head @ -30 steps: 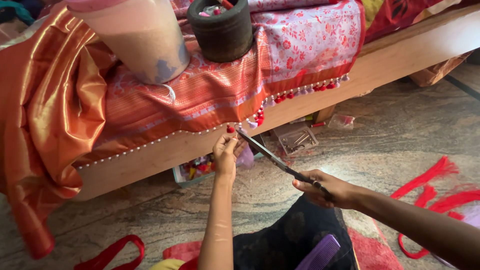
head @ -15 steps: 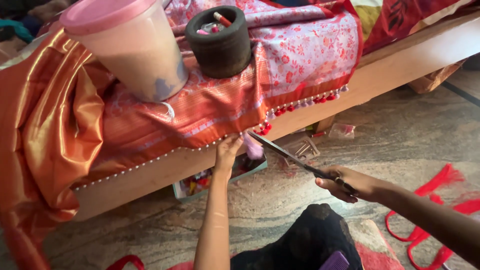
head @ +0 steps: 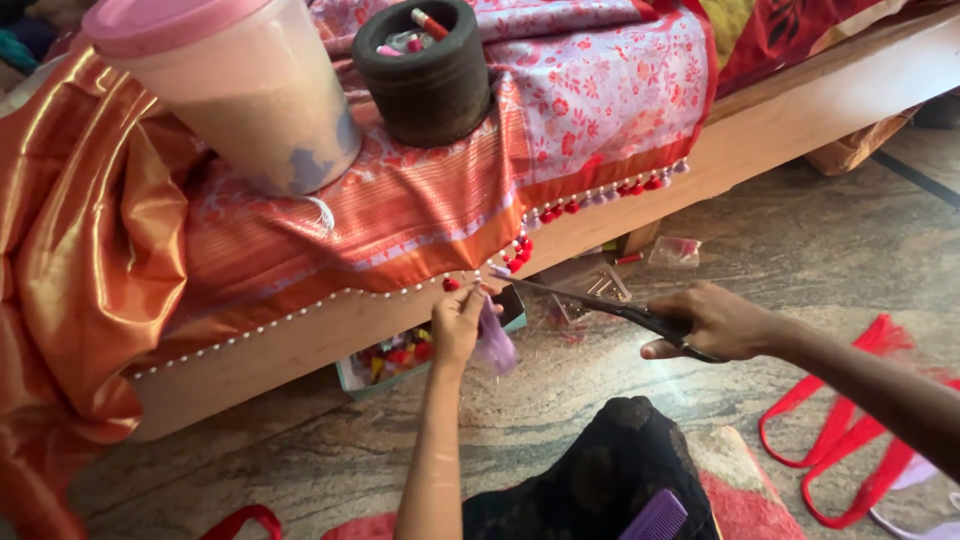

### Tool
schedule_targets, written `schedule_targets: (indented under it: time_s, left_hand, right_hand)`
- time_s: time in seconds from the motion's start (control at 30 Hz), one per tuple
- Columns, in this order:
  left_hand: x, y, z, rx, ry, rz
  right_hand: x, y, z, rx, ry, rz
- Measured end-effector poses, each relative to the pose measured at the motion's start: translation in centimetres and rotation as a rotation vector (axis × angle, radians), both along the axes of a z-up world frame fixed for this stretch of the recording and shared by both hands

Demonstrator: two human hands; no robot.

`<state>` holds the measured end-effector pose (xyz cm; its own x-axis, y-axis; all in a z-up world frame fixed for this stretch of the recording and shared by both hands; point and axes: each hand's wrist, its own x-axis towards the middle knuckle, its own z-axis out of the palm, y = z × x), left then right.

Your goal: Tying decorative tassels onto the border of a saree.

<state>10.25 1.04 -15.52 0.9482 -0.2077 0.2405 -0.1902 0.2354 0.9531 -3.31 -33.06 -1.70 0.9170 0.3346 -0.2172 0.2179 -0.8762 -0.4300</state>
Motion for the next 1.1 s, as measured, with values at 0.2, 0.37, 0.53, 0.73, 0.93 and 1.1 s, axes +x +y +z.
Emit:
schedule_targets:
  time_s: [0.2, 0.37, 0.53, 0.73, 0.93, 1.1]
  left_hand:
    - [-3.5, -0.4, 1.0, -0.025, 0.046, 0.064]
    - [-4.0, -1.1, -0.7, -0.122, 0.065, 0.063]
    - [-4.5, -1.0, -0.2, -0.176, 0.076, 0.083]
    - [-3.9, -0.3, -0.6, -0.187, 0.129, 0.08]
    - [-3.7, 0.1, -0.9, -0.198, 0.165, 0.061]
    - [-3.8, 0.1, -0.4, -0.179, 0.171, 0.075]
  right_hand:
    - [0.2, 1.0, 1.5, -0.2, -0.03, 0.009]
    - [2.2, 3.1, 2.8, -0.169, -0.15, 0.156]
    - [3.1, 6.7, 5.7, -0.316, 0.015, 0.12]
    - [4.3, 7.1, 5.8, -0.376, -0.051, 0.186]
    - [3.8, 8.0, 6.4, -0.372, -0.008, 0.194]
    - [4.0, 8.1, 6.2, -0.332, 0.01, 0.151]
